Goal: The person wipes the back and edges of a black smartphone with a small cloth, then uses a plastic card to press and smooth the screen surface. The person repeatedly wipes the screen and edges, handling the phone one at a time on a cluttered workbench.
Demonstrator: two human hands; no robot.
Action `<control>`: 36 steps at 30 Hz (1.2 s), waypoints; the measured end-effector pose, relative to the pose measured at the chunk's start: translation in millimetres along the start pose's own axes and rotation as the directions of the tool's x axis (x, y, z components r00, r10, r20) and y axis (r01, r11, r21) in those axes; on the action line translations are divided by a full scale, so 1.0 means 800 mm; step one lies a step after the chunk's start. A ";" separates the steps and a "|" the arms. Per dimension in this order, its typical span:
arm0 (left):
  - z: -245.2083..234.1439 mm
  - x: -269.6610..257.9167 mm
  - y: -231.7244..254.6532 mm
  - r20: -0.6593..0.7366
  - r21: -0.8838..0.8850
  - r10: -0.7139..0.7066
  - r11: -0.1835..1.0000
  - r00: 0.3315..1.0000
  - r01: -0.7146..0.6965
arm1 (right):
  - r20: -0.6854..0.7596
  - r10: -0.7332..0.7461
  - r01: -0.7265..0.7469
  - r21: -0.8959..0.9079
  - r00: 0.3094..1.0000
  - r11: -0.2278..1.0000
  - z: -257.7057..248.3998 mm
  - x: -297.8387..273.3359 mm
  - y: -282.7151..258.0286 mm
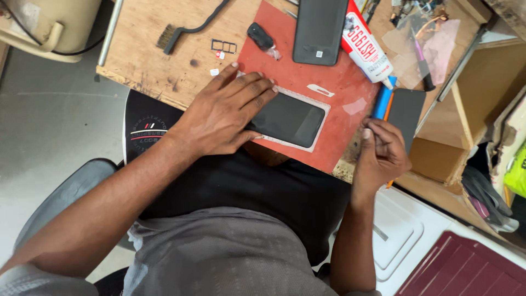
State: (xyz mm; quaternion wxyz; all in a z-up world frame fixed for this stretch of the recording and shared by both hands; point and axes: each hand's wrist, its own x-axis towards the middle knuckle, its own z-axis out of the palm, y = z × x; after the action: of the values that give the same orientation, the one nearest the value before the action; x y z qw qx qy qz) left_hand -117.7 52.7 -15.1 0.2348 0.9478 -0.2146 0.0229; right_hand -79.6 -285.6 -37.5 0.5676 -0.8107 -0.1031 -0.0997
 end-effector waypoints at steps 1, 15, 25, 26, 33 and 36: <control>-0.002 -0.005 -0.001 0.009 -0.002 -0.024 1.000 1.000 0.024 | -0.032 -0.020 0.019 -0.023 0.999 1.000 -0.001 -0.001 0.003; -0.007 -0.003 -0.012 -0.011 -0.051 -0.025 0.998 1.000 0.025 | -0.056 -0.108 0.104 -0.072 0.993 0.992 -0.052 0.015 -0.002; -0.001 0.008 -0.011 -0.035 -0.023 0.043 0.999 0.998 -0.044 | 0.071 0.011 -0.002 -0.129 0.997 0.992 -0.014 0.010 -0.028; 0.001 0.011 -0.011 -0.038 -0.015 0.052 0.999 0.998 -0.053 | 0.098 -0.020 0.036 -0.166 0.995 0.985 -0.007 0.014 -0.035; 0.004 -0.002 -0.035 -0.360 -0.052 -0.018 0.999 0.933 -0.001 | 0.232 -0.135 0.189 -0.228 0.963 0.955 0.057 0.052 -0.068; -0.003 -0.006 -0.054 -0.462 -0.093 -0.101 0.994 0.881 0.065 | 0.270 -0.104 0.141 -0.123 0.957 0.982 0.106 0.076 -0.070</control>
State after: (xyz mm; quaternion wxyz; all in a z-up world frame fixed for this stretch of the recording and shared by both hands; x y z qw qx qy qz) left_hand -103.9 89.8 -32.6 0.3157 0.9133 -0.1119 0.2316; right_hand -32.9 -184.0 1.7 0.4830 -0.8468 -0.2201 -0.0334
